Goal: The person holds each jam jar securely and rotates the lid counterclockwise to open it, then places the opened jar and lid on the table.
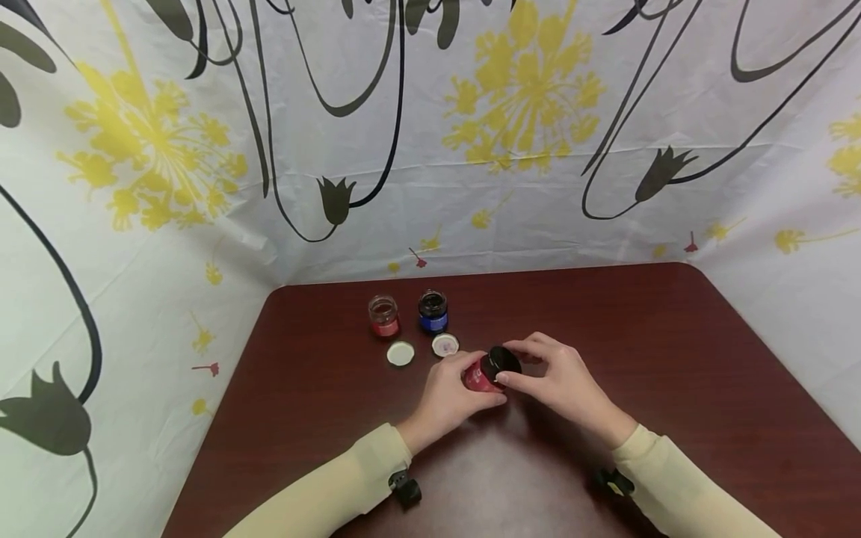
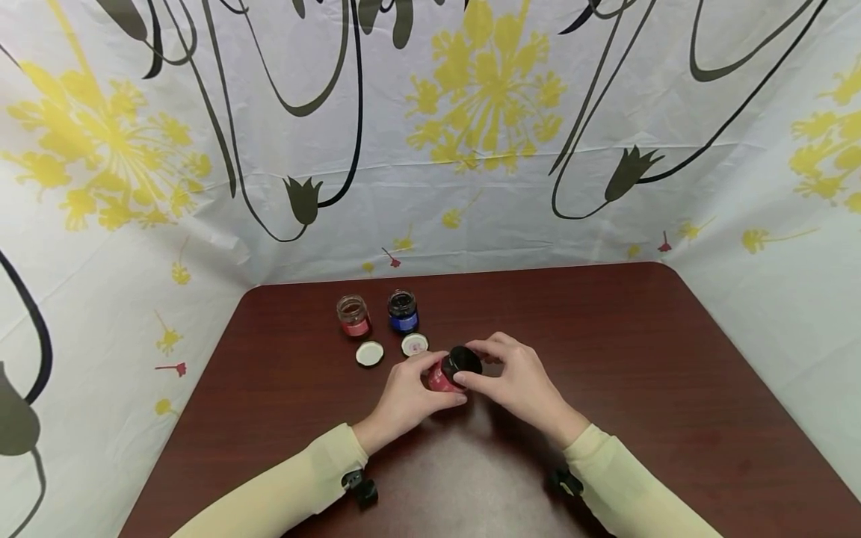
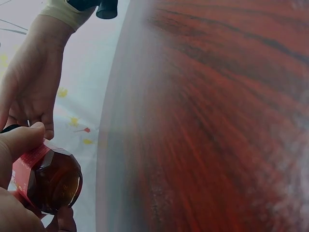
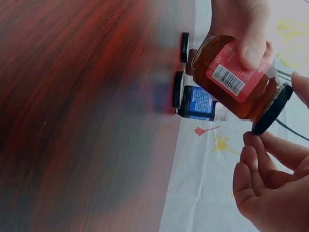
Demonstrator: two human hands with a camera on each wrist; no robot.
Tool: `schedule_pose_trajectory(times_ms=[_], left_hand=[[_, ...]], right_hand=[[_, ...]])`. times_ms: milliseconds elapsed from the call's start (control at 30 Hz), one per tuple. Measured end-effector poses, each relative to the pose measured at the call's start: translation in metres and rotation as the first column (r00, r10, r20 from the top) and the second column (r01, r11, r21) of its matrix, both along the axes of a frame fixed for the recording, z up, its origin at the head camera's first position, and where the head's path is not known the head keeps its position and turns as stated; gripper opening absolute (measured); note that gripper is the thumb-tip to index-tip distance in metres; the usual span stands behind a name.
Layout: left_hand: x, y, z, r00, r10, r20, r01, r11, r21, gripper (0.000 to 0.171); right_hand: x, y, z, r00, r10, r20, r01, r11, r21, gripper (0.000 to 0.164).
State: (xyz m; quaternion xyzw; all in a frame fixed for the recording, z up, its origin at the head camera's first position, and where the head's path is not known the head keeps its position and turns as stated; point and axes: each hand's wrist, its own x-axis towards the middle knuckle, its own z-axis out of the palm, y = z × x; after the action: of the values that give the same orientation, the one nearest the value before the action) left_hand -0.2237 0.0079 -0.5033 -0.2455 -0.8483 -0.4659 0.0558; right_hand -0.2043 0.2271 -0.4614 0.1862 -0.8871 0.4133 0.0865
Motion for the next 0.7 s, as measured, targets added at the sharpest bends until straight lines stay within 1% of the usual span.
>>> schedule_pose_trajectory(times_ms=[200,433,700], left_hand=[[0.001,0.0005,-0.0009,1.0,0.002,-0.012,-0.002,1.0,-0.005,0.059],[0.0015,0.001,-0.0025,1.0,-0.007,0.005,0.007,1.0,0.006,0.058],[0.0019,0.0011,-0.0016,1.0,-0.015,0.022,0.015,1.0,0.005,0.059]], right_hand=[[0.0004,-0.0025,-0.0014,0.999,-0.028,-0.024,0.028,0.999,0.022,0.05],[0.0004,-0.0012,-0.0032,1.0,-0.019,-0.011,0.019,1.0,0.018,0.048],[0.0014,-0.0003,-0.0037,1.0,-0.017,0.007,0.017,1.0,0.008,0.046]])
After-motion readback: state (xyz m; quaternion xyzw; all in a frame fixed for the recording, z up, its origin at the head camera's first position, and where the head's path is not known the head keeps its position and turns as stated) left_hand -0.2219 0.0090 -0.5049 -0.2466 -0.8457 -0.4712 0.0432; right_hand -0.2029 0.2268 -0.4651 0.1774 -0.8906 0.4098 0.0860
